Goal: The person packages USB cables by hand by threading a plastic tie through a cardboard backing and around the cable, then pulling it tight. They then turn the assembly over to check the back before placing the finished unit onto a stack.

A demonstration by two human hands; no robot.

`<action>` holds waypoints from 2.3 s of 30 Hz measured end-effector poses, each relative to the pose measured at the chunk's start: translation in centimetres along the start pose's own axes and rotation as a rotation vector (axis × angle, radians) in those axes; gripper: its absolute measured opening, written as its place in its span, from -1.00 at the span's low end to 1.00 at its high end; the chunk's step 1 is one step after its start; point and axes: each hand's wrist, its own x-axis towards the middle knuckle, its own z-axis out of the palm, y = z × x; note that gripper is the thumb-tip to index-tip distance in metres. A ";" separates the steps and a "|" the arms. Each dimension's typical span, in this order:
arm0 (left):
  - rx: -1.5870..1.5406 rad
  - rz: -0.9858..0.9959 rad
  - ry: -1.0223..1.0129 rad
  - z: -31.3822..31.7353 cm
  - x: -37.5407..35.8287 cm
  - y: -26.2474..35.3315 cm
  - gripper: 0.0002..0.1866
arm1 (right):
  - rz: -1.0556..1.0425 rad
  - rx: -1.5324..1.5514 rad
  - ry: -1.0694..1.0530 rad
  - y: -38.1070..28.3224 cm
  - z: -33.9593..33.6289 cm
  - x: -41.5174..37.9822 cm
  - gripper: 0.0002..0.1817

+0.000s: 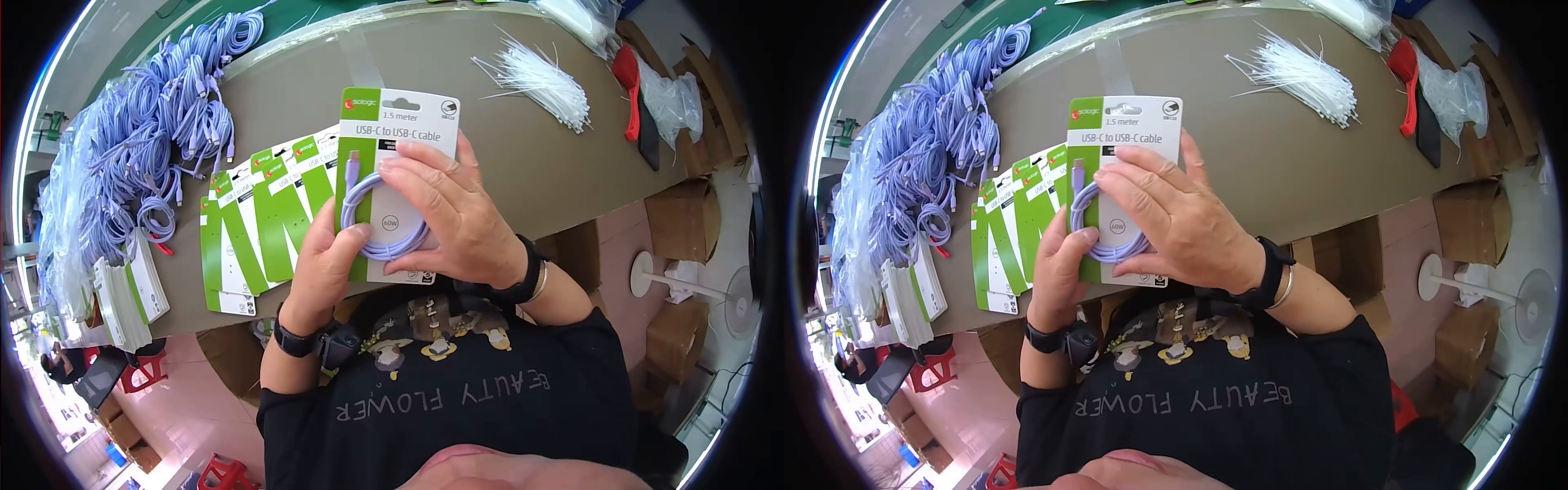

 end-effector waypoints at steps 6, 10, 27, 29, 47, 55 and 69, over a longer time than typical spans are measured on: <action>0.024 0.076 0.034 -0.1 0.3 -1.0 -0.53 | 0.063 -0.013 0.067 -0.8 0.0 0.1 -0.24; 0.100 0.106 0.073 -0.5 0.4 -0.9 -0.55 | -0.014 -0.062 0.147 -0.6 1.0 0.0 -0.46; 0.162 0.210 0.007 -1.6 -0.1 -0.8 -0.52 | 0.048 0.481 0.429 2.2 -0.1 -0.2 -0.81; 0.119 0.171 -0.048 -1.6 -0.5 -0.4 -0.52 | 0.220 0.649 0.683 3.6 -0.2 -0.9 -0.79; -0.020 -0.124 -0.385 0.5 -0.5 -0.8 -0.60 | 0.526 1.930 -0.138 5.4 4.7 -4.9 -0.48; -0.145 -0.055 -0.109 1.5 0.1 -0.1 -0.48 | 0.273 0.100 0.045 6.7 -2.4 -0.7 -0.59; -1.126 -0.067 -0.659 -2.4 1.5 -2.9 -0.34 | 0.512 -0.607 -0.065 20.2 -8.5 -4.1 -0.85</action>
